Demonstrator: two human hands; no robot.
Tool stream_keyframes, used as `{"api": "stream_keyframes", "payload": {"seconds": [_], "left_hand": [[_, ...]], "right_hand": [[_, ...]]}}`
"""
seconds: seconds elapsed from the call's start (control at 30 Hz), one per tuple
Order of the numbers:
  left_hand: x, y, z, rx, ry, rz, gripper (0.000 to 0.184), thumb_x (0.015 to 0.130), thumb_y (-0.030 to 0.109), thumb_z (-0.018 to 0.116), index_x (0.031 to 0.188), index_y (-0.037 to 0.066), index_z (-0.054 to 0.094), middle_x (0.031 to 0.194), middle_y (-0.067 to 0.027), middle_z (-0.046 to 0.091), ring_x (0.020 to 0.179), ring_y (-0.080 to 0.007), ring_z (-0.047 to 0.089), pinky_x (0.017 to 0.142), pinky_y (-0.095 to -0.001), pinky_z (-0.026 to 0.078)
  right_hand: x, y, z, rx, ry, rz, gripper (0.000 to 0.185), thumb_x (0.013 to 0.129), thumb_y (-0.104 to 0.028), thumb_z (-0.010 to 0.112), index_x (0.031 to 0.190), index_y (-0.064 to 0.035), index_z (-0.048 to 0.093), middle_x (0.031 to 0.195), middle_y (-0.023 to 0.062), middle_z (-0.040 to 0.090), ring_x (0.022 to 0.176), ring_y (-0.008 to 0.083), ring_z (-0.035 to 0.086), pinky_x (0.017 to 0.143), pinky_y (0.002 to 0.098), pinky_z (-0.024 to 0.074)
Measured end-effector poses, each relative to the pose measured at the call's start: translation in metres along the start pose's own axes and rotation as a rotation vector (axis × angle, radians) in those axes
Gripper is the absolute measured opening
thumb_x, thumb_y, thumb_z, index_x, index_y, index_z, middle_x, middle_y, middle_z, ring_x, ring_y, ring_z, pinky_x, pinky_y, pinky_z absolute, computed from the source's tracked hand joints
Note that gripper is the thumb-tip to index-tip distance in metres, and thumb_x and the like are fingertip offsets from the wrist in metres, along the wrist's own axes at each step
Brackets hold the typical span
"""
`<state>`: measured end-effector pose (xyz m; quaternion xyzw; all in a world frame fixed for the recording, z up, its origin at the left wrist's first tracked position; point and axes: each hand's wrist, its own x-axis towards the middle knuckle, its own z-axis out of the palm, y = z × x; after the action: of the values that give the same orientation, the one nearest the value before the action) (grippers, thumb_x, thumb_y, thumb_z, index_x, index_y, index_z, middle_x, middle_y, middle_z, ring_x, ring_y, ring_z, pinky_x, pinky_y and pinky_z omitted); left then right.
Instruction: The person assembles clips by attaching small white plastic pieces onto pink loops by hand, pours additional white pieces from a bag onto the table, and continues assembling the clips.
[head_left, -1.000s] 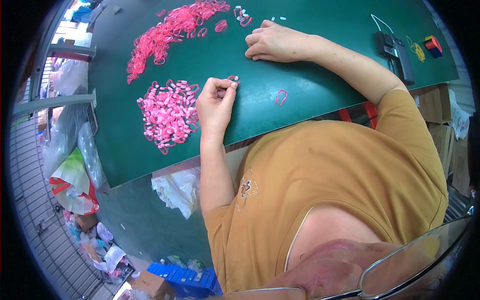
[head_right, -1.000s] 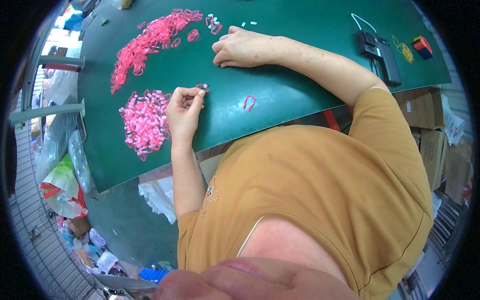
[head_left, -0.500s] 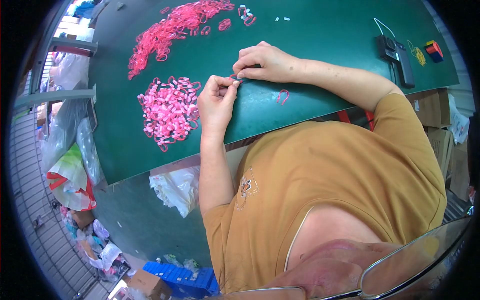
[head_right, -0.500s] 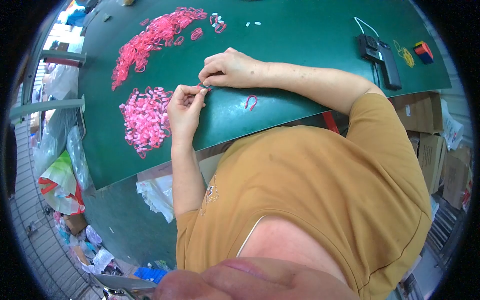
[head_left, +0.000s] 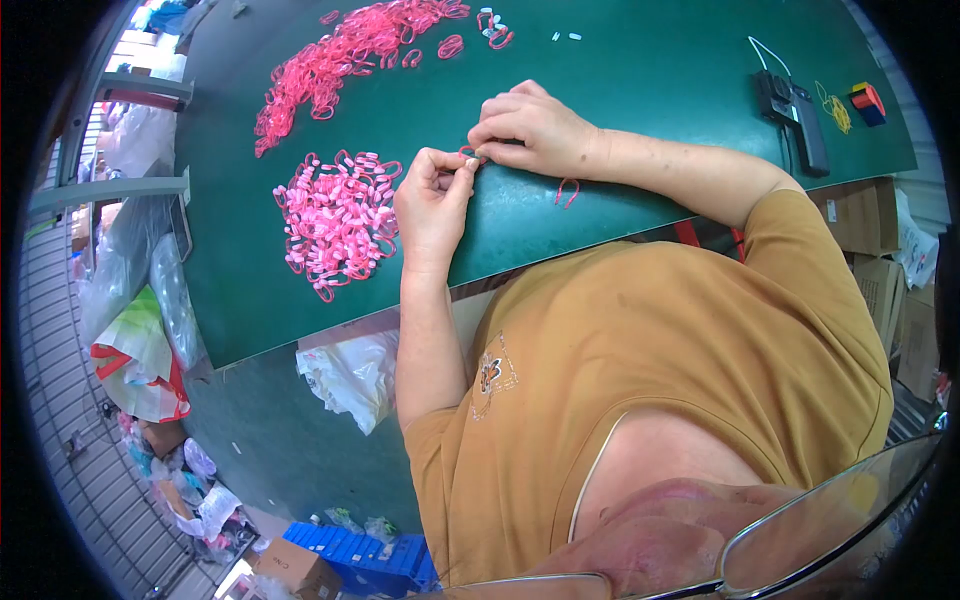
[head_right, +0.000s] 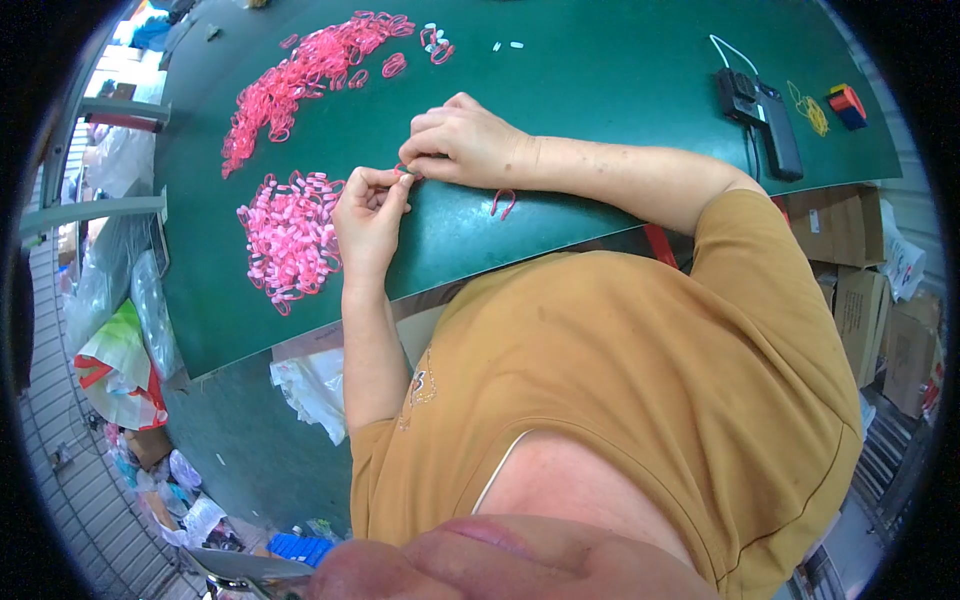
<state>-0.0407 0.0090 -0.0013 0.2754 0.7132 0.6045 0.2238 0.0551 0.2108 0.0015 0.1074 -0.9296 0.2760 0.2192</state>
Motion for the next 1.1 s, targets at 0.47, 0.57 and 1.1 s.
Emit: {"api": "stream_keyframes", "payload": {"seconds": [0.47,0.57,1.1], "left_hand": [[0.0,-0.003,0.0,0.014,0.019,0.001,0.013,0.099,0.003,0.079,0.097,0.001,0.067,0.087,-0.0006,0.073,0.073,-0.0028,0.065,0.065,-0.0204,0.052],[0.0,-0.003,-0.003,0.045,-0.003,-0.017,0.013,0.099,0.002,0.08,0.098,0.002,0.067,0.092,-0.0012,0.074,0.076,-0.0037,0.067,0.066,-0.0208,0.056],[-0.002,0.0,-0.004,0.044,-0.02,-0.021,0.011,0.099,0.002,0.077,0.11,0.002,0.075,0.093,-0.0004,0.076,0.075,-0.0039,0.066,0.07,-0.0219,0.055]], "right_hand": [[-0.001,-0.001,0.001,-0.043,-0.071,0.038,0.014,0.101,-0.027,0.073,0.104,-0.0154,0.078,0.097,-0.0013,0.069,0.099,0.0182,0.068,0.104,0.0424,0.0442],[0.0,-0.001,0.001,-0.084,-0.078,0.004,0.014,0.101,-0.028,0.073,0.106,-0.0159,0.078,0.097,-0.0014,0.069,0.099,0.018,0.068,0.104,0.0424,0.0439],[-0.002,0.011,0.005,0.107,-0.122,0.06,0.014,0.102,-0.026,0.071,0.109,-0.0168,0.079,0.098,-0.0035,0.071,0.103,0.017,0.069,0.101,0.0418,0.0437]]}}
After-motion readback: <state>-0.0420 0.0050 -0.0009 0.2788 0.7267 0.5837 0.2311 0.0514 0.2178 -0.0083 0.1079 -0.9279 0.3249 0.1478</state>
